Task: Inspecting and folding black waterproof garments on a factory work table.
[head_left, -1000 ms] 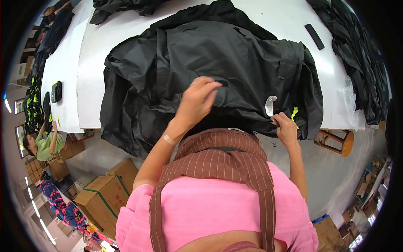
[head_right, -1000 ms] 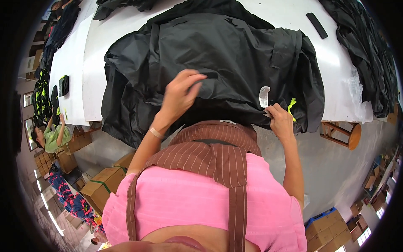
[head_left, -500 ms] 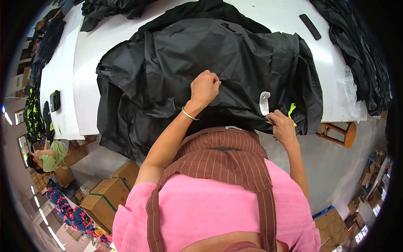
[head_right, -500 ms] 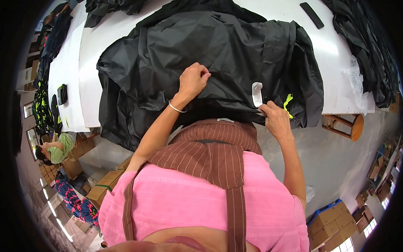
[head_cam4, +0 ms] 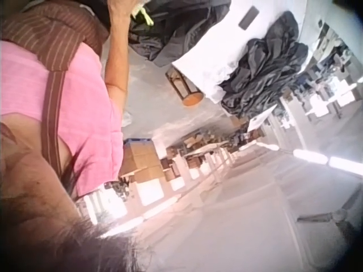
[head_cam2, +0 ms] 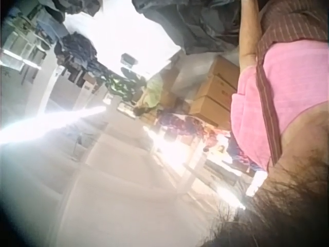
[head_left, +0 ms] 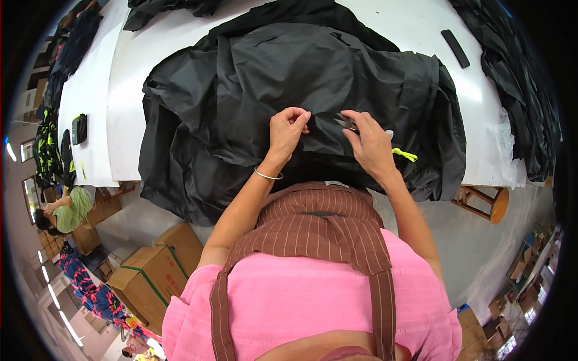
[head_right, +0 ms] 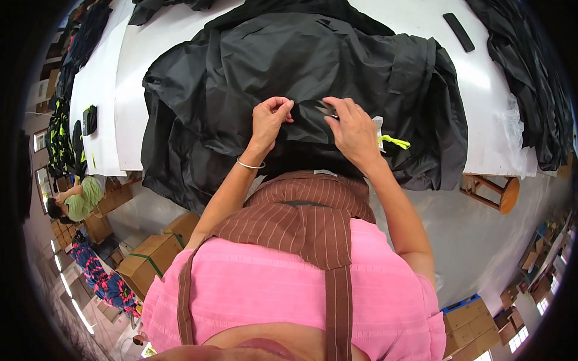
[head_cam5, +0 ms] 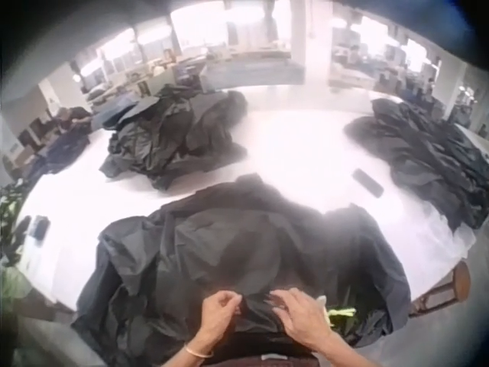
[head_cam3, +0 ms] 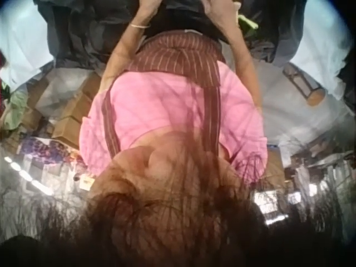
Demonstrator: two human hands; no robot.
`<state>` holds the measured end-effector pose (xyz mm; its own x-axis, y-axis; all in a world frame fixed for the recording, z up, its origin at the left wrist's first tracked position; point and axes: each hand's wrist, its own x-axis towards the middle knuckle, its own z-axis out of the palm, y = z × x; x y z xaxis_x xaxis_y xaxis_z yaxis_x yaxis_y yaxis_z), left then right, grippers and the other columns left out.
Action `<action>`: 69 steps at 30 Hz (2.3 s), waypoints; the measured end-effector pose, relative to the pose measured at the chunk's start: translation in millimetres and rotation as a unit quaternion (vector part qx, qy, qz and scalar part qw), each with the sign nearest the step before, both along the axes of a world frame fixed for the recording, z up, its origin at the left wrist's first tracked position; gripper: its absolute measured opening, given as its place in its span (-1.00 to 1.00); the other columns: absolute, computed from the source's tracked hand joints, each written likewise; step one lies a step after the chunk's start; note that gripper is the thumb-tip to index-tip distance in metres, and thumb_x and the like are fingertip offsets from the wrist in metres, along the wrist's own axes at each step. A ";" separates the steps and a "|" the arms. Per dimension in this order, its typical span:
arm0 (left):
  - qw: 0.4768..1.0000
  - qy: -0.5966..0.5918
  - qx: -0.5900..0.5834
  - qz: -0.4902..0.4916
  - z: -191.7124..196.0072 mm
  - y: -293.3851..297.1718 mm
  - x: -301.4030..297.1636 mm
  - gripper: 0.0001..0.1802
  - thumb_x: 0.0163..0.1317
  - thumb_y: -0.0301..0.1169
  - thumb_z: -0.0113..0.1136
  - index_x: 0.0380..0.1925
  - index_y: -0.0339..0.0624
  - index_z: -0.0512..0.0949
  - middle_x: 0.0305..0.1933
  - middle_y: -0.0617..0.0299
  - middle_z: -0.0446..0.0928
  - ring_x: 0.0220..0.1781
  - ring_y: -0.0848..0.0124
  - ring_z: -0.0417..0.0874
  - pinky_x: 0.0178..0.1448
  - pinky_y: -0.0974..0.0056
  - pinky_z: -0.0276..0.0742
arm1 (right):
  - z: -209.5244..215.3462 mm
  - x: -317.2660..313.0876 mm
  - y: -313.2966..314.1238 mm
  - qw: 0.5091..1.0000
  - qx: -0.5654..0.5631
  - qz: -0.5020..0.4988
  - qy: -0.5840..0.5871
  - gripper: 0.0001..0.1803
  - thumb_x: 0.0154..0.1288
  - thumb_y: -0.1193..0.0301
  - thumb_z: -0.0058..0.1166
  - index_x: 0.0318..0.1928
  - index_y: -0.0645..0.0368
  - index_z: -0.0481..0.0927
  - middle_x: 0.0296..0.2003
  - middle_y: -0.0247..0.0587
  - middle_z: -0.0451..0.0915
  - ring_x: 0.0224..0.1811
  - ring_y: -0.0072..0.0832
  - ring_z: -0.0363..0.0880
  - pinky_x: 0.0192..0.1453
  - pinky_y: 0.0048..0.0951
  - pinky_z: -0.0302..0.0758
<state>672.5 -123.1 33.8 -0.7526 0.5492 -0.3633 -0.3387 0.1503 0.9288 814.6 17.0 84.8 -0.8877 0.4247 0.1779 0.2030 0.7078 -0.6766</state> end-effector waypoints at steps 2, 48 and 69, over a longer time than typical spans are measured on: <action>1.000 -0.016 0.007 0.009 1.4 -1.9 -0.3 -0.84 0.18 -0.42 0.24 -0.43 -0.33 0.58 -0.56 0.33 0.51 -0.57 0.60 0.47 -0.44 0.47 0.47 | -0.3 -11.1 -4.9 1.000 -0.004 0.010 0.001 -0.64 0.10 0.50 0.18 -0.04 0.13 0.52 -0.31 -0.20 0.53 -0.27 -0.28 0.55 -0.19 -0.33 0.46; 0.937 0.300 -0.072 0.166 59.4 -109.3 -94.8 -0.88 0.24 -0.56 0.11 -0.25 -0.31 0.59 -0.41 0.38 0.55 -0.44 0.68 0.45 -0.33 0.56 0.37 | -31.6 -28.0 -14.6 0.999 -0.020 -0.024 -0.039 -0.69 0.09 0.39 0.23 -0.10 0.07 0.59 -0.38 -0.25 0.60 -0.33 -0.31 0.56 -0.23 -0.37 0.47; 0.922 -0.293 -0.104 -0.230 32.8 -63.0 32.1 -0.35 0.32 0.11 -0.03 -0.09 -0.39 0.49 -0.11 0.11 0.58 -0.20 0.49 0.54 -0.18 0.42 0.47 | -30.1 4.1 -22.2 0.991 -0.097 0.087 -0.026 -0.80 -0.13 0.59 0.16 -0.38 0.14 0.61 -0.45 -0.24 0.55 -0.43 -0.21 0.57 -0.39 -0.32 0.46</action>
<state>704.6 -186.1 66.6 -0.0988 0.6348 -0.7663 -0.6290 0.5569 0.5424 818.7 -5.2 54.7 -0.9565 0.2856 0.0602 0.1267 0.5921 -0.7959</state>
